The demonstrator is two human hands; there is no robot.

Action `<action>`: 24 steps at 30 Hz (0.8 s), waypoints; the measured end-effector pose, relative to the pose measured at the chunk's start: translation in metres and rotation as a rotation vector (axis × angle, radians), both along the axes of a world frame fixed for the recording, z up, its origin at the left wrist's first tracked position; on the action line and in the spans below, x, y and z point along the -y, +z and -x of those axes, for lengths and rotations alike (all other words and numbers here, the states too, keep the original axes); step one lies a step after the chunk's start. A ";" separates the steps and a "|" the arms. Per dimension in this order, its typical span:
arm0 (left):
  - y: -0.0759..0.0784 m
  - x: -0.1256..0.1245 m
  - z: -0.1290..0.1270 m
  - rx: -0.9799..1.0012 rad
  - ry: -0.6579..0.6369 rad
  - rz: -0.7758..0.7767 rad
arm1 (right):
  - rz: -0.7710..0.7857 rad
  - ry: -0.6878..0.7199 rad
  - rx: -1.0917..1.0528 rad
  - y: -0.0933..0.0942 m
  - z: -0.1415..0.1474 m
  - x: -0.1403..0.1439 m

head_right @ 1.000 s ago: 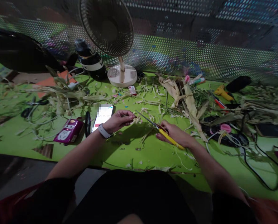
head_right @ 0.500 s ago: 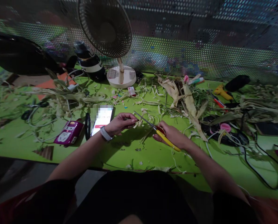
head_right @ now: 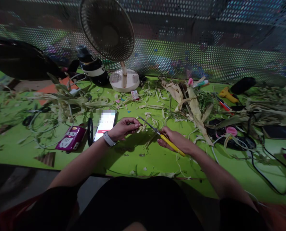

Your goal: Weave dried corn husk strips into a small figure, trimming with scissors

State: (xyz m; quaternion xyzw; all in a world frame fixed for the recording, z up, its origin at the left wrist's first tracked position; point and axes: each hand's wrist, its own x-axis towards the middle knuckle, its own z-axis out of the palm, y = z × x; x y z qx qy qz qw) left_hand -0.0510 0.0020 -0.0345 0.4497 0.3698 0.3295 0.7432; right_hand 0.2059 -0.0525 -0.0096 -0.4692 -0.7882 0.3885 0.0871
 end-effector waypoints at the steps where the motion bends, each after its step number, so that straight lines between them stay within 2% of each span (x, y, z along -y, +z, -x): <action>1: 0.000 0.000 0.000 0.001 -0.001 -0.003 | 0.000 -0.005 -0.002 0.000 0.000 0.000; 11: -0.002 0.000 0.000 -0.010 -0.002 -0.009 | -0.005 -0.034 -0.017 0.004 0.004 0.001; 14: -0.002 0.000 0.000 -0.006 0.006 -0.006 | -0.025 -0.103 -0.012 0.003 0.008 0.001; 18: -0.004 -0.002 0.000 0.002 0.032 0.002 | -0.142 -0.257 0.020 -0.008 0.005 -0.004; 20: -0.005 -0.002 -0.001 0.029 0.051 0.018 | -0.190 -0.339 0.100 -0.014 0.001 -0.011; 24: -0.009 -0.001 -0.005 0.083 0.126 0.075 | -0.258 -0.478 0.407 -0.019 -0.005 -0.023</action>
